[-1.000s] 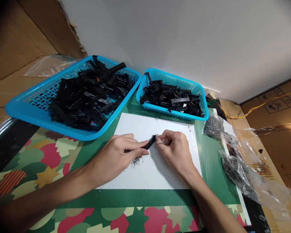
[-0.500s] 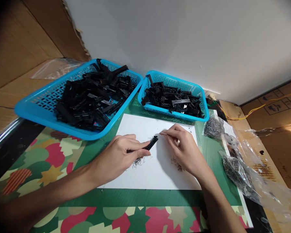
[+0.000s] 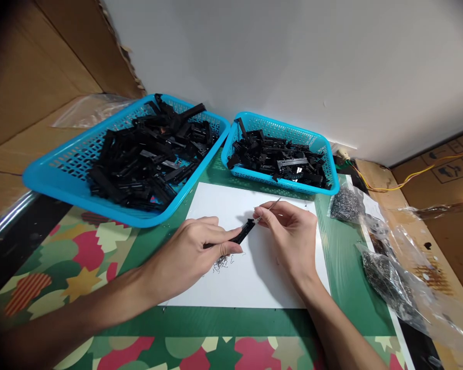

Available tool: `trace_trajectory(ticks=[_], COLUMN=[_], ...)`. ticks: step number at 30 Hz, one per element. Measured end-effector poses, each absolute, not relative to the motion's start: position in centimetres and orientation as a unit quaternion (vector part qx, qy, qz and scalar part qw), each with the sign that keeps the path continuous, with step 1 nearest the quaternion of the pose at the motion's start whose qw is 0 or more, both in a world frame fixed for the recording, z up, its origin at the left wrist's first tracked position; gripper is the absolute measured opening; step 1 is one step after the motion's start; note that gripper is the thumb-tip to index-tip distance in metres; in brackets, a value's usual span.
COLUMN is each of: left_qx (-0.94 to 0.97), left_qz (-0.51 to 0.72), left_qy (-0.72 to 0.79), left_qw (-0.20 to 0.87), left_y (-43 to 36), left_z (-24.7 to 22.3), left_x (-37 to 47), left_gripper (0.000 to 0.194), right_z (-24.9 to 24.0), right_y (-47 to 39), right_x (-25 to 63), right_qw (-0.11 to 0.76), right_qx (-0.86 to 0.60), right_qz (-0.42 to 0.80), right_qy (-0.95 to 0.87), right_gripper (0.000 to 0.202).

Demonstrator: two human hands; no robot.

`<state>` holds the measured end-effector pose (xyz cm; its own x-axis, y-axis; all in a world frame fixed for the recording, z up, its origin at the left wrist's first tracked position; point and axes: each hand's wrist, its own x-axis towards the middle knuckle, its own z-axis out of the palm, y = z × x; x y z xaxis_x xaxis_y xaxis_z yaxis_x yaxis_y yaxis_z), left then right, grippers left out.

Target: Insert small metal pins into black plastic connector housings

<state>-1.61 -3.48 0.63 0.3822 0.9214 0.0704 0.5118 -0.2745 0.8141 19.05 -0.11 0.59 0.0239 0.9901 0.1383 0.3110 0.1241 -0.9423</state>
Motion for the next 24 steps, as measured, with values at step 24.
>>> trace_trajectory(ticks=[24], left_qx=[0.754], left_qz=[0.263], left_qy=[0.485], left_qw=[0.357], left_y=[-3.3], left_z=[0.3], left_x=[-1.5], left_gripper=[0.013], right_z=[1.6], right_y=[0.3], right_x=[20.7], right_qw=[0.222], right_qx=[-0.543], right_qz=[0.293], right_qy=[-0.755], right_gripper=[0.015])
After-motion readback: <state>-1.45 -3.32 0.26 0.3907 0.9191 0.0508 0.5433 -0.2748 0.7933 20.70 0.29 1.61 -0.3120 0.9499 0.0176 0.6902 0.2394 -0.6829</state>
